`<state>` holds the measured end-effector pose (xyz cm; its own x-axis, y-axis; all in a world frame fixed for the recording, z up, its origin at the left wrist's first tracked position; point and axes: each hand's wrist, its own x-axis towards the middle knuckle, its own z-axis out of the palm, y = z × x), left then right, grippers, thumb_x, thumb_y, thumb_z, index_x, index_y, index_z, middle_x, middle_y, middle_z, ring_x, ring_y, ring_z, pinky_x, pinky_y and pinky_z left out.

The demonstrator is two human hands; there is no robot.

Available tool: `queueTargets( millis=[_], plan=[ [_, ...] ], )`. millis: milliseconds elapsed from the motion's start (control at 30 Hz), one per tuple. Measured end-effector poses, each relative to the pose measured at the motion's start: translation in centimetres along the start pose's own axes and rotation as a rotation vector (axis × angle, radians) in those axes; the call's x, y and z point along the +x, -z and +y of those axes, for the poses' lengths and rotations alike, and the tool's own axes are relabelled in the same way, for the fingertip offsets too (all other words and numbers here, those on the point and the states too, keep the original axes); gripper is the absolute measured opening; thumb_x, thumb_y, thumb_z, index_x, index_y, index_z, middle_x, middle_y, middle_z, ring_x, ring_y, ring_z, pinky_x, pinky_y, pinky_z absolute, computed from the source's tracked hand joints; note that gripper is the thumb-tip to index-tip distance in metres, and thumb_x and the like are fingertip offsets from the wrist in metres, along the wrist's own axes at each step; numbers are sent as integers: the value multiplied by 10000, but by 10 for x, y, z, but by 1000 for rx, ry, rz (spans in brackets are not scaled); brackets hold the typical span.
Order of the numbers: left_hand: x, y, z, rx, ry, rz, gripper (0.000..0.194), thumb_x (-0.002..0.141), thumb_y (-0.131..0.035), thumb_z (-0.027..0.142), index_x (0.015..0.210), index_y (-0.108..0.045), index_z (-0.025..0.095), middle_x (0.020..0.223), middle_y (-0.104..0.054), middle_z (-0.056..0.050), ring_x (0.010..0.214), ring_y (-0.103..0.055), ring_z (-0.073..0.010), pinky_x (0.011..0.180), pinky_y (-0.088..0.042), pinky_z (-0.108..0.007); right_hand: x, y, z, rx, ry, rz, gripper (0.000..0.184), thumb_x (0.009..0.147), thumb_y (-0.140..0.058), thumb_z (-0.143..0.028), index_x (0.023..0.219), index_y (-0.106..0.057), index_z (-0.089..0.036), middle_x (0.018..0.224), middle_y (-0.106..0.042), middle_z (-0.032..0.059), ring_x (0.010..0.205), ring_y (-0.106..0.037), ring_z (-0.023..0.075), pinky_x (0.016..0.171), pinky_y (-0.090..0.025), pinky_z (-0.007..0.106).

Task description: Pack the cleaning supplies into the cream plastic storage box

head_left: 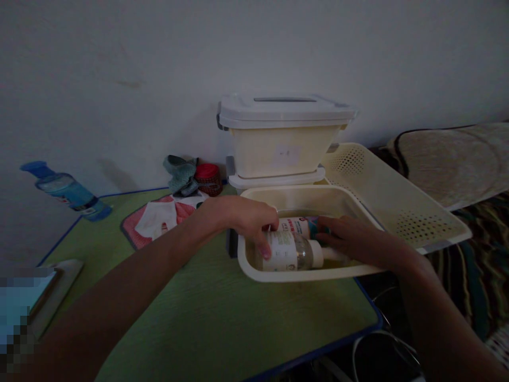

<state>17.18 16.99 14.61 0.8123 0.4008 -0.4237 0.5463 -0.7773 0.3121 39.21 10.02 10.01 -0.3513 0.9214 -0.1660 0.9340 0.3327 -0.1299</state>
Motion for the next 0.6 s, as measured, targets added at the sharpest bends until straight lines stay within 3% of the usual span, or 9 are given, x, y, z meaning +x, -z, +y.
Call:
queueTargets(
  millis=[200, 400, 500, 600],
  plan=[
    [3, 0, -4, 33, -63, -105, 320, 714, -633, 277, 1007, -636, 148, 923, -664, -43, 790, -575, -164, 637, -404, -204, 1, -6, 3, -39, -16, 87, 283, 913, -316, -212, 869, -590, -161, 736, -645, 80, 638, -588, 188, 557, -355, 289],
    [-1, -1, -4, 8, -46, -30, 368, 688, -667, 356, 991, -644, 148, 926, -662, -47, 846, -581, -180, 692, -408, -211, 2, 2, -6, -47, -131, 44, 286, 920, -288, -204, 811, -548, -159, 718, -623, 91, 652, -590, 197, 577, -343, 295],
    [-4, -4, -5, -25, -32, 25, 385, 679, -680, 334, 1017, -636, 156, 958, -662, -42, 878, -585, -180, 724, -410, -213, 0, 6, -12, -95, -181, 135, 256, 913, -299, -205, 821, -536, -166, 730, -620, 90, 667, -589, 206, 574, -340, 295],
    [-6, -10, -9, -71, -48, 95, 459, 676, -698, 328, 1091, -602, 156, 1052, -642, -53, 947, -577, -185, 790, -408, -225, -5, 11, -19, -107, -231, 331, 234, 899, -320, -231, 830, -537, -172, 758, -630, 95, 659, -590, 219, 571, -359, 305]
  ],
)
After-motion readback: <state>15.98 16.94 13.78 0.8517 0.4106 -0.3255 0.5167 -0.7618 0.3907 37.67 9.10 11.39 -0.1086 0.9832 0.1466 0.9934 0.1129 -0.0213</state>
